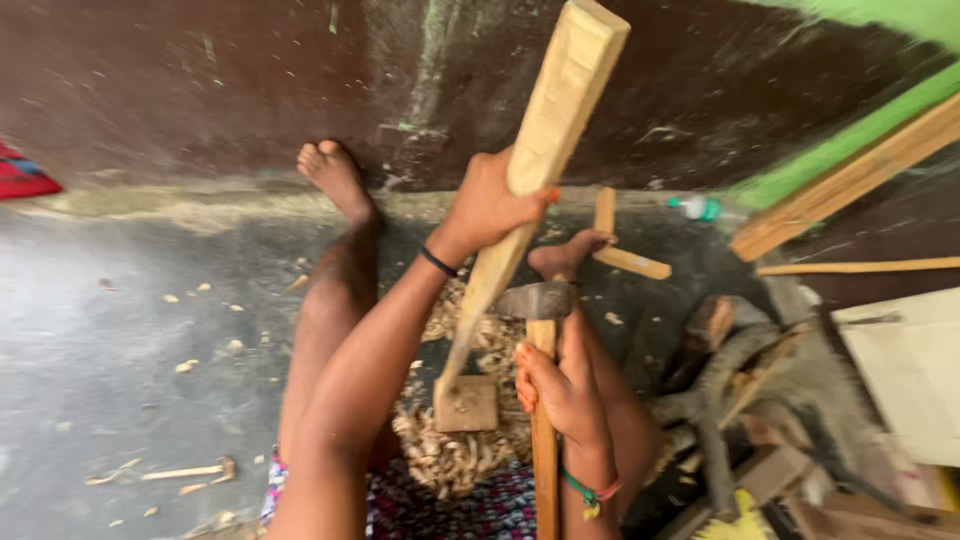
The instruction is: The person sits on the floor and uses a hammer and chisel to carve a long piece of wood. They repeatedly strike the chisel to shape the wood, producing wood shavings.
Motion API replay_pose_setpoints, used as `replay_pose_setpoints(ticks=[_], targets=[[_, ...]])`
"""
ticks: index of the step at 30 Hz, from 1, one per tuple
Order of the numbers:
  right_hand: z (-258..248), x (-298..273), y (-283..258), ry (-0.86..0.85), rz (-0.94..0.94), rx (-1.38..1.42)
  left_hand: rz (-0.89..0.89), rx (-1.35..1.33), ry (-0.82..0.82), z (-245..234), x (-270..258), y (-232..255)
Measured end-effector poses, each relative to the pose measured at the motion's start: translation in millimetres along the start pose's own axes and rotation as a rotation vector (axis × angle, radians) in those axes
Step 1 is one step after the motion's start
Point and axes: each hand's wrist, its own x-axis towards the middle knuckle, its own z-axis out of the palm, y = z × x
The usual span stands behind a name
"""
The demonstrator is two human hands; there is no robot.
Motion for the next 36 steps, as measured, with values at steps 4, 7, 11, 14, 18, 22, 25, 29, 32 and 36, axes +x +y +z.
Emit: replay_pose_setpoints(ticks=[4,7,11,14,18,22,25,29,32,36], targets=[[-29,-17,-60,-0.039,-0.207,0.055,-0.008,-0.007,-0.017,-6,14,10],[-44,-52,-100,-0.034,-0.439,0.18,-0.011,-0.092,-0.076,-4,13,6],[-37,-75,-106,-0.069,-0.513,0.251,0.036,-0.04,-0.06,0,9,6],[-33,-32,-49,-0.13,-0.052,0.249,0.067,-0.026,-0.066,1,10,6],[0,21,31,0.008,0.169,-0.006,0.089,-0.033,-0.027,3,0,2],[9,12,30,-0.001,0.123,-0.002,0.031,0.005,-0.021,-1,4,0],[-6,2,-13,-0.075,-0.115,0.036,-0.081,-0.081,-0.068,-5,12,-3],[-43,-45,-80,-0.034,-0.398,0.119,0.004,-0.067,-0.036,-7,10,4],[-64,-76,-107,-0.083,-0.491,0.191,-0.049,-0.072,-0.056,-8,13,1],[-56,-61,-78,-0.104,-0.277,0.18,-0.052,-0.066,-0.062,-7,14,3]])
